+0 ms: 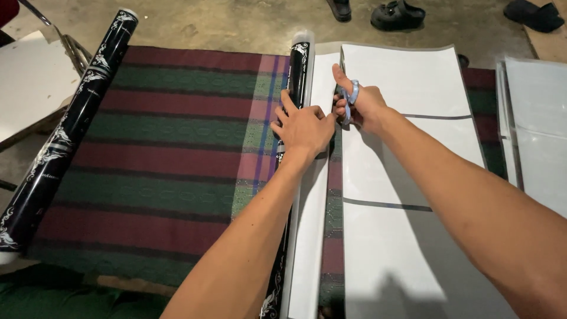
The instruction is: Cutting large printed paper sheets into smaller sections using scissors along marked lines.
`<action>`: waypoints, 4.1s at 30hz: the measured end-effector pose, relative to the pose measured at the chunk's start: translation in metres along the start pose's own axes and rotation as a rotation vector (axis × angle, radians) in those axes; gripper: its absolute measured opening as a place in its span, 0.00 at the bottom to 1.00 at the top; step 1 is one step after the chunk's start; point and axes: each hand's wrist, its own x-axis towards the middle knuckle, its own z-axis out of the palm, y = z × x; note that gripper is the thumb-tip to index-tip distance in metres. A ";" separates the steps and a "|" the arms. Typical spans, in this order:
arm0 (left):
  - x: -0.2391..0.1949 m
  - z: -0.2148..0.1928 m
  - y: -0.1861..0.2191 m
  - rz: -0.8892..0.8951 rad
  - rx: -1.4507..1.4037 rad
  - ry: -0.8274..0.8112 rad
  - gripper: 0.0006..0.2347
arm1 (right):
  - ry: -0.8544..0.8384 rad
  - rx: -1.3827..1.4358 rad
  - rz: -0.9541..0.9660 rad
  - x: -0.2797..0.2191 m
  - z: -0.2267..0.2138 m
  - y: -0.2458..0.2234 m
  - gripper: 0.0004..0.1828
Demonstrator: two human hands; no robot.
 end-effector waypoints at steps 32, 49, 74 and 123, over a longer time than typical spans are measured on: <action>0.017 0.001 0.006 -0.113 0.100 0.010 0.08 | -0.048 0.060 0.179 0.000 0.005 -0.039 0.34; 0.014 -0.001 0.007 -0.177 -0.030 0.017 0.06 | -0.045 0.025 0.176 0.019 0.004 -0.039 0.33; -0.027 -0.010 -0.020 0.085 0.247 0.231 0.19 | 0.768 -0.977 -0.257 -0.114 -0.160 0.051 0.29; -0.152 0.206 0.186 0.693 -0.642 -0.003 0.08 | 1.189 -0.779 -0.408 -0.189 -0.446 0.096 0.21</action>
